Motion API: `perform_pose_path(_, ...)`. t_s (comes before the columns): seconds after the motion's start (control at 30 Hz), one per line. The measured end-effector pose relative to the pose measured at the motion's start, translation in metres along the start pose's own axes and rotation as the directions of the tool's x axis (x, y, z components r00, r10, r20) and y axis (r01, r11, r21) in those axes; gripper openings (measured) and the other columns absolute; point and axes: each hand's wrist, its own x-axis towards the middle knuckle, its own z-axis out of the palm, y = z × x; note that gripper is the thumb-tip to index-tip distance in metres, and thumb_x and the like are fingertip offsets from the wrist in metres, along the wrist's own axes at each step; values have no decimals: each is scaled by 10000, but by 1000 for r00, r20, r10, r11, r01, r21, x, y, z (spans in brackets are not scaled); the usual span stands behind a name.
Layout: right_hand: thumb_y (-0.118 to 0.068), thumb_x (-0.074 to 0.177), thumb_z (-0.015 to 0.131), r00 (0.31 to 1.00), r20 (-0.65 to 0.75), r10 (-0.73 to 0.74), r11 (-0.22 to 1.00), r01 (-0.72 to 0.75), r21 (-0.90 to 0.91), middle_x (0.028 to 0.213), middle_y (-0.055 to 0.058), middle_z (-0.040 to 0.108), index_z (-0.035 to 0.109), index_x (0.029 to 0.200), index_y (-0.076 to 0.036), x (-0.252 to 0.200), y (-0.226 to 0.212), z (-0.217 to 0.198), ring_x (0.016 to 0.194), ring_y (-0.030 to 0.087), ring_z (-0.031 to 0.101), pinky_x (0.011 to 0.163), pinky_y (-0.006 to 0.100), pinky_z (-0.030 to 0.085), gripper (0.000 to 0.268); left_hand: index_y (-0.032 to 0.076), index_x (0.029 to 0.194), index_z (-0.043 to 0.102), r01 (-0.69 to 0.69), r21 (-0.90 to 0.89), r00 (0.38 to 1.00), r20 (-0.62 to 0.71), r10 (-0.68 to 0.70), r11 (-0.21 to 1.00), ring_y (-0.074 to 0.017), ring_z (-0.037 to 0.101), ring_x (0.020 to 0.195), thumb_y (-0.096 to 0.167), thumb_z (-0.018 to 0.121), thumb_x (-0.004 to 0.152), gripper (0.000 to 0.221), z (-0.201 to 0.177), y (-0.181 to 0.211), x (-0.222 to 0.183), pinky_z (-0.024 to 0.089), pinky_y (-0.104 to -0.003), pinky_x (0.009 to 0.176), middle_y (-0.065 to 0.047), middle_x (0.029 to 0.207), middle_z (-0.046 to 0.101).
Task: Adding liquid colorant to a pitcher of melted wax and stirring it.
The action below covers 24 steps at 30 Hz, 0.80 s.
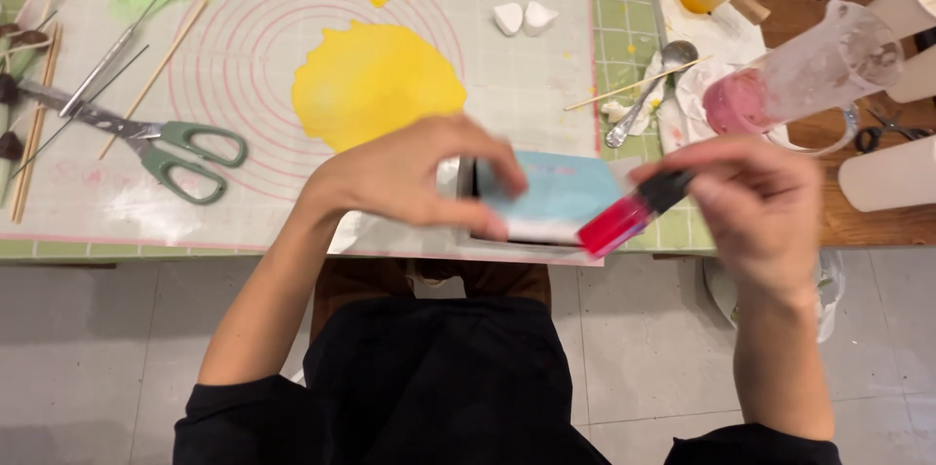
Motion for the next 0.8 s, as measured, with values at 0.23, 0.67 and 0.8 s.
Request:
perform_pose_path(0.23, -25, 1093, 631, 958, -259, -123, 989, 98, -110, 1124, 148, 724, 675, 1230, 74, 32, 9, 7, 990, 192, 727, 908, 314, 610, 175, 112, 1187, 679, 223, 45, 966, -144, -215, 974, -226, 743, 846, 465, 810, 795, 544, 31, 39, 43, 558, -356, 756, -58, 917, 769)
perform_pose_path(0.67, -8, 1080, 740, 937, -115, -331, 927, 301, -222, 1085, 115, 750, 666, 1261, 72, 109, -22, 11, 943, 136, 742, 856, 258, 642, 211, 40, 1073, 669, 54, 208, 902, -430, 42, 977, -171, 739, 841, 178, 834, 912, 269, -5, -5, 91, 581, -321, 750, -74, 951, 774)
perform_pose_path(0.8, -46, 1135, 710, 933, -160, -323, 908, 258, -330, 906, 33, 677, 661, 1134, 43, 126, -43, 1, 779, 69, 626, 638, 186, 494, 102, 24, 1159, 653, -133, 214, 841, -492, 225, 968, -153, 727, 843, 121, 795, 981, 248, -5, -8, 112, 582, -310, 766, -83, 969, 756)
